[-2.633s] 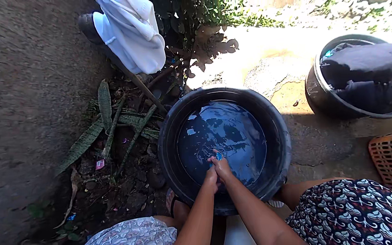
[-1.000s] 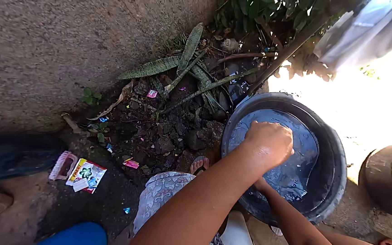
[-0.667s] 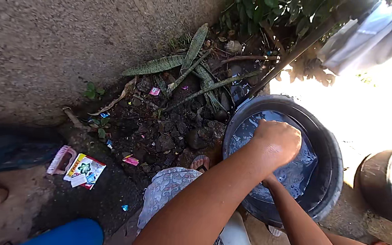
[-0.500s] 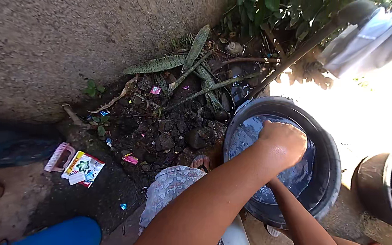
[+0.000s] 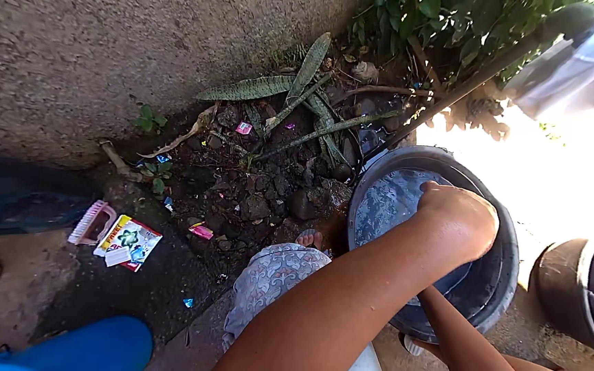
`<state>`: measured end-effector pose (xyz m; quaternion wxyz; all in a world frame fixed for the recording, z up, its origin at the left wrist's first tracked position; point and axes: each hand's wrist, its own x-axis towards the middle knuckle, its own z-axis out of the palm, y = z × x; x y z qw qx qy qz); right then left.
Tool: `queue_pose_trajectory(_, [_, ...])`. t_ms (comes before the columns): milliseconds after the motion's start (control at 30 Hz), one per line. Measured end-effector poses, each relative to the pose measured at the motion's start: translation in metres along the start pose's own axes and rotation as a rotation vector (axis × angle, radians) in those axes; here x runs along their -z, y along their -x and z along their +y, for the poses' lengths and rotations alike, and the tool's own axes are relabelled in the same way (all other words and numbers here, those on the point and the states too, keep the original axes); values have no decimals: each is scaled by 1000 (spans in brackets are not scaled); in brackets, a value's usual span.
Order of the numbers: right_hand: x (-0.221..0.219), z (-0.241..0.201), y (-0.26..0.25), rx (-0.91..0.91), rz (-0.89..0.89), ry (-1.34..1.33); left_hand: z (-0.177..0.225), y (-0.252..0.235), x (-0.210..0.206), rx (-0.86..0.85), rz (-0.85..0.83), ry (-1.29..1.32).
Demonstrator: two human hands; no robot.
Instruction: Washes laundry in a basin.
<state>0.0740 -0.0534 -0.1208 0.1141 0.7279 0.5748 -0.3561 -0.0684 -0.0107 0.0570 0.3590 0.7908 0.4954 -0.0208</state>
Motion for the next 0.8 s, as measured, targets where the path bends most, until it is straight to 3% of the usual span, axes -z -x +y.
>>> queue_pose_trajectory(33, [-2, -1, 8, 35, 78, -8, 1, 1, 0, -4, 5, 6])
queue_pose_trajectory(100, [21, -21, 34, -32, -21, -64, 3, 3, 1, -3, 4, 22])
queue_pose_trajectory(167, [51, -34, 44, -155, -310, -71, 4, 5, 1, -7, 17, 35])
queue_pose_trajectory(267, [-12, 34, -22, -64, -42, -79, 5, 6, 3, 1, 31, 35])
queue_pose_trajectory(367, [-3, 64, -55, -68, -142, -50, 4, 2, 4, 18, 15, 23])
queue_pose_trajectory(400, [-1, 72, -62, 6, 6, -74, 4, 0, 5, 24, 16, 22])
queue_pose_trajectory(467, [30, 69, -65, 155, 178, -152, 3, -3, 4, 37, 31, 17])
queue_pose_trajectory(600, [133, 37, -30, 337, 139, -193, -4, -3, 6, 38, 95, -9])
queue_pose_trajectory(667, [152, 46, -22, 474, 129, -433, -9, -3, 4, 43, 119, -40])
queue_pose_trajectory(733, [136, 64, -34, 566, 7, -940, -13, -1, 2, 72, 121, -54])
queue_pose_trajectory(800, [95, 74, -55, 428, -85, -1251, -16, 1, -1, 113, 91, -55])
